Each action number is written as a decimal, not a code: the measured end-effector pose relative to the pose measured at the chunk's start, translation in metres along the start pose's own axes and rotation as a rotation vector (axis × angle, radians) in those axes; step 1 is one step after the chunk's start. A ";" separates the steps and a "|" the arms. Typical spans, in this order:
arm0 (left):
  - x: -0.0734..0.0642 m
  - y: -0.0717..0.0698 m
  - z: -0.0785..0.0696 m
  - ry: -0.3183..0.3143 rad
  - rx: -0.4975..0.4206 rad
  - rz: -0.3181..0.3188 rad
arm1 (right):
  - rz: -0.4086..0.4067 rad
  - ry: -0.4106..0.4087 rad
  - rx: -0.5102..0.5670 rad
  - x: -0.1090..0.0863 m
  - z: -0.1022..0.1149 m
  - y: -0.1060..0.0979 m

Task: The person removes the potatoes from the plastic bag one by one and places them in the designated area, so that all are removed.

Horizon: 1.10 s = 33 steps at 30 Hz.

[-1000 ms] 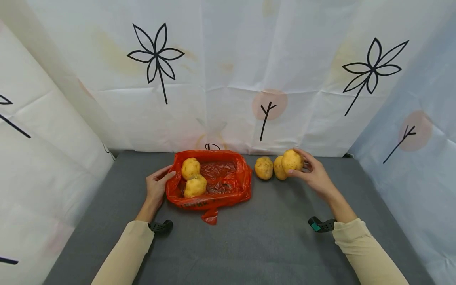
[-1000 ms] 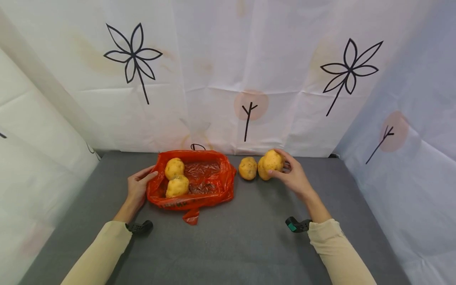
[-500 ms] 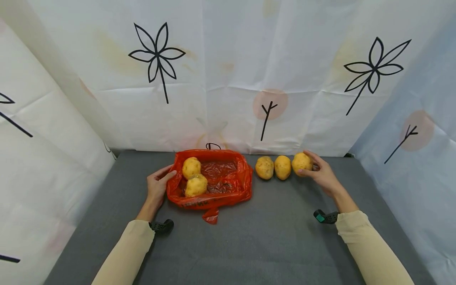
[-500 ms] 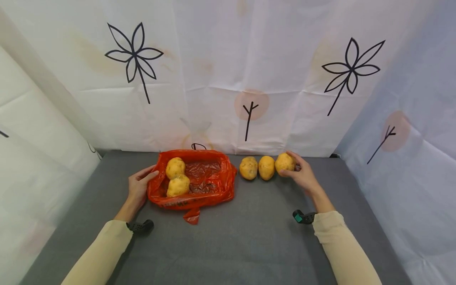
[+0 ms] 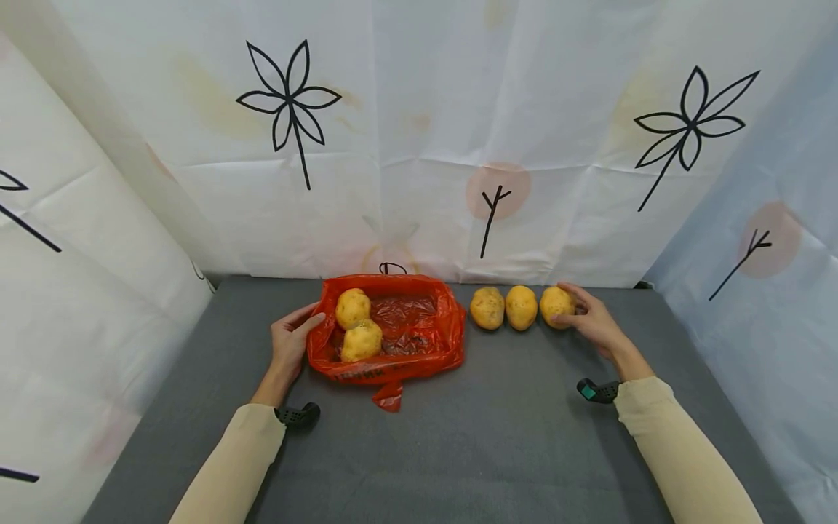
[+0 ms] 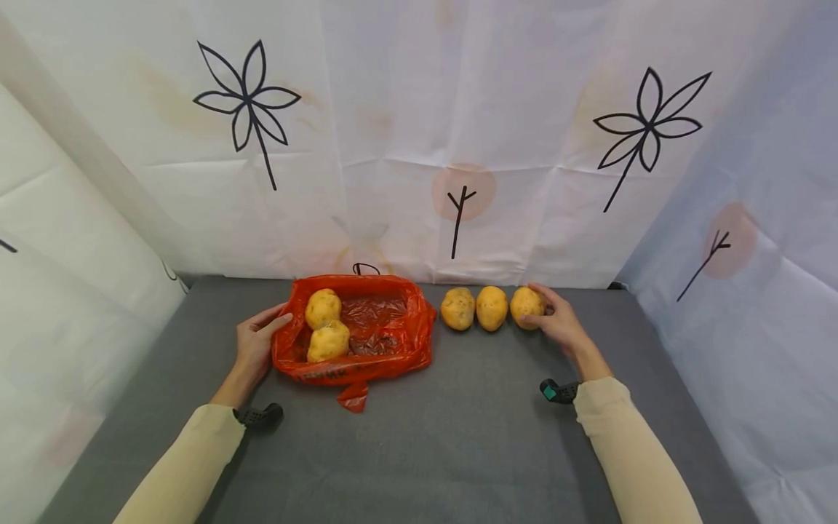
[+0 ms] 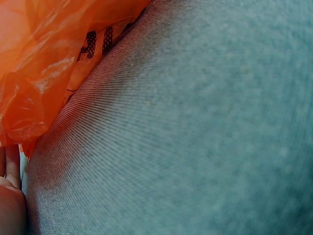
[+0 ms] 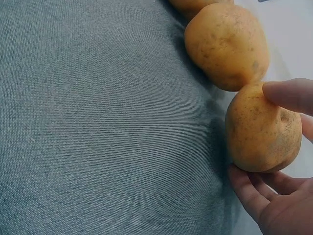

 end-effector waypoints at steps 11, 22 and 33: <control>0.000 0.000 -0.001 -0.001 -0.014 0.002 | 0.024 0.016 -0.036 0.005 -0.002 0.004; 0.000 0.000 -0.001 -0.002 -0.035 0.016 | 0.024 0.022 -0.074 0.004 -0.001 0.005; 0.000 0.000 -0.001 -0.011 -0.041 0.008 | 0.006 0.007 -0.080 0.005 -0.001 0.003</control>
Point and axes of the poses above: each hand's wrist, its own x-axis towards the middle knuckle, its own y-axis out of the palm, z = x × y, the point moved 6 cm from there along x, towards the middle knuckle, and after that the axes turned 12 degrees about -z, right-handed, at the moved point
